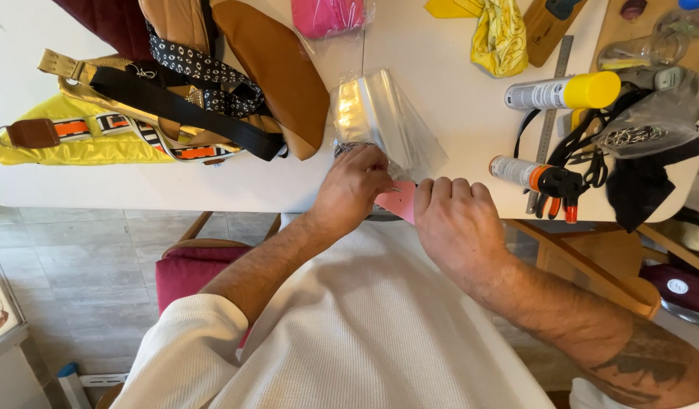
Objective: The person places a leopard-print fanny pack into a clear plastic bag and seals it with a pink stapler. Then the person picks up a maroon fanny pack, adjusts its strap, and places it into another clear plastic bag.
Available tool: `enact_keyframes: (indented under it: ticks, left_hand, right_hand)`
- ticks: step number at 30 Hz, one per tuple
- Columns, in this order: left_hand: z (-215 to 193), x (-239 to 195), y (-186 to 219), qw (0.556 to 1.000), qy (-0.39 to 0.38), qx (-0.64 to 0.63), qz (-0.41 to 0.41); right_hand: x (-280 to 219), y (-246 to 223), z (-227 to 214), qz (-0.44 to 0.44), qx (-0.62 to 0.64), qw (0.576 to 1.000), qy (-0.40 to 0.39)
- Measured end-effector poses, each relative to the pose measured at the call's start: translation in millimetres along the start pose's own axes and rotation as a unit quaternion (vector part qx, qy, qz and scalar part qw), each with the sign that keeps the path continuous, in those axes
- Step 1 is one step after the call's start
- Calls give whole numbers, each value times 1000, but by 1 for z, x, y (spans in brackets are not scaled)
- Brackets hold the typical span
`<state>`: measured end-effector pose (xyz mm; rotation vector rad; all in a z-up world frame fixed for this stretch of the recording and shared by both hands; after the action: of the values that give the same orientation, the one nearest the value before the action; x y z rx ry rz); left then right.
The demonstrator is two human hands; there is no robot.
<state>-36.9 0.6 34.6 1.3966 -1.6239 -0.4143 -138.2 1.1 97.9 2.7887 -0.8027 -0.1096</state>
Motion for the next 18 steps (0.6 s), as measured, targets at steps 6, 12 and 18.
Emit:
enact_keyframes:
  ticks: [6,12,18]
  left_hand:
    - [4,0,-15,999,-7,-37,-31]
    - [5,1,-20,997,-28,-55,-42]
    - [-2,-3,-41,995,-46,-11,-89]
  right_hand:
    - [0,0,-5,-32,-28,999,-21]
    - [-4,5,-2,-20,-37,998,39]
    - [-39,56,9,102,69,992,40]
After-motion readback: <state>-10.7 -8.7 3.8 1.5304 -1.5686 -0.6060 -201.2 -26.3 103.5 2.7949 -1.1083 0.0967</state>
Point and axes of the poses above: each hand's wrist, its own x-axis towards the middle knuckle, its own z-axis out of the palm, y = z × x, the point moved 10 cm from there along x, towards the middle knuckle, and after that the axes turned 13 degrees about y, right-handed, at the moved point
